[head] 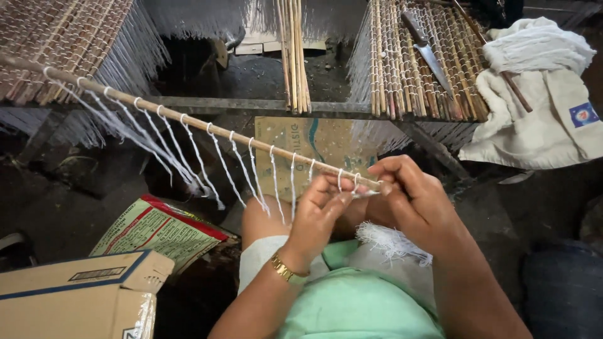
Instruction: Tying multiple white yarn loops onto a wooden stick as part of a weaving or craft process.
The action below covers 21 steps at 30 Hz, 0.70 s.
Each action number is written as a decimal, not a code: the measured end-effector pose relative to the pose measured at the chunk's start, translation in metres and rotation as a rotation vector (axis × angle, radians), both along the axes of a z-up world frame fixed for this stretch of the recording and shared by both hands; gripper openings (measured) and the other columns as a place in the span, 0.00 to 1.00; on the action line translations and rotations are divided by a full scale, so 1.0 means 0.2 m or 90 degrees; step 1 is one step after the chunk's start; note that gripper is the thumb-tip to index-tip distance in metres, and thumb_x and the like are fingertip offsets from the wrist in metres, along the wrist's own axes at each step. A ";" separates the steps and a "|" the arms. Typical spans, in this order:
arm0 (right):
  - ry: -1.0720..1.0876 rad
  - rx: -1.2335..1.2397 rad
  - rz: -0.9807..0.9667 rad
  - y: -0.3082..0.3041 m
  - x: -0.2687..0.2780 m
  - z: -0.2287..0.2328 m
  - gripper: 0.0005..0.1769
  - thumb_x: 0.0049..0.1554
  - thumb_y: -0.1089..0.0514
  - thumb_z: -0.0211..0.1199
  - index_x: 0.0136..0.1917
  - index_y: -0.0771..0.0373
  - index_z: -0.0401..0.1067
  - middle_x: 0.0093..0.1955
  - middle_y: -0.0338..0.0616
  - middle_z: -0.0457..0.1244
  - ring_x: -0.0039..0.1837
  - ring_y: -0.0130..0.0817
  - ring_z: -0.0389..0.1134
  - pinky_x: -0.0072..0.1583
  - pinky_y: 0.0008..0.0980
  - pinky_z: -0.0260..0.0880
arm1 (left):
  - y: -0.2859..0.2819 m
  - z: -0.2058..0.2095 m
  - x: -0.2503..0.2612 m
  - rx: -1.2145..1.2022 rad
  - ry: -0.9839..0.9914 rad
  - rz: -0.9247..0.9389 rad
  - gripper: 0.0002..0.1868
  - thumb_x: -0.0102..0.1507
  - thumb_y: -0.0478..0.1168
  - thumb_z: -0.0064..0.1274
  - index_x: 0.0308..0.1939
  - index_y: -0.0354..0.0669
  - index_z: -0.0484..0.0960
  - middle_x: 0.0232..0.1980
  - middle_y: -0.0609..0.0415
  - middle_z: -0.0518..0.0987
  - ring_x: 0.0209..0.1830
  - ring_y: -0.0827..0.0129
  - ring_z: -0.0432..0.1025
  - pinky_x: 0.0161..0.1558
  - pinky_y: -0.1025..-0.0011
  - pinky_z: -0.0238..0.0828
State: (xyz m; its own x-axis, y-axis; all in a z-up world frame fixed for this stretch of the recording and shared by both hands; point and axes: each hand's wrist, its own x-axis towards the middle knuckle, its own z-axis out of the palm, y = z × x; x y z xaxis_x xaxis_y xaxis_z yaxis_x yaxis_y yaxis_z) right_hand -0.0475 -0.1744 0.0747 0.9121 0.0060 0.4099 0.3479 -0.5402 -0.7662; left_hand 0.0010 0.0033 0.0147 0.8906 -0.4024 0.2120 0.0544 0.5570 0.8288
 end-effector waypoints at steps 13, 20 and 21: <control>-0.079 -0.127 0.085 -0.01 -0.02 0.19 0.19 0.61 0.66 0.51 0.63 0.69 0.75 0.38 0.53 0.63 0.36 0.42 0.64 0.41 0.41 0.68 | -0.11 -0.20 0.02 -0.385 0.194 -0.169 0.09 0.75 0.45 0.35 0.43 0.46 0.66 0.34 0.54 0.66 0.24 0.77 0.60 0.24 0.85 0.52; 0.057 -0.221 -0.163 -0.10 -0.09 0.57 0.19 0.61 0.64 0.55 0.65 0.58 0.74 0.45 0.43 0.66 0.38 0.31 0.60 0.40 0.30 0.58 | 0.06 -0.87 0.05 0.028 0.204 -0.107 0.18 0.72 0.53 0.44 0.33 0.49 0.70 0.26 0.63 0.66 0.22 0.80 0.57 0.26 0.78 0.51; 0.115 -0.193 -0.214 -0.09 -0.11 0.63 0.20 0.60 0.65 0.56 0.64 0.57 0.75 0.46 0.45 0.67 0.36 0.31 0.58 0.37 0.29 0.58 | 0.12 -0.88 0.05 0.172 0.124 -0.127 0.21 0.72 0.56 0.43 0.31 0.48 0.70 0.24 0.62 0.64 0.19 0.79 0.53 0.24 0.79 0.46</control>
State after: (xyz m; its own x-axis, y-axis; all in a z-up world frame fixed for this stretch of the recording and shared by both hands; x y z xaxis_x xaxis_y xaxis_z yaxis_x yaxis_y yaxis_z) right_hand -0.0694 -0.1928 0.2009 0.9403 -0.2065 0.2707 -0.0080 -0.8082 -0.5888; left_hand 0.0112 0.0278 -0.1610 0.8025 -0.5898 -0.0897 0.3097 0.2833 0.9077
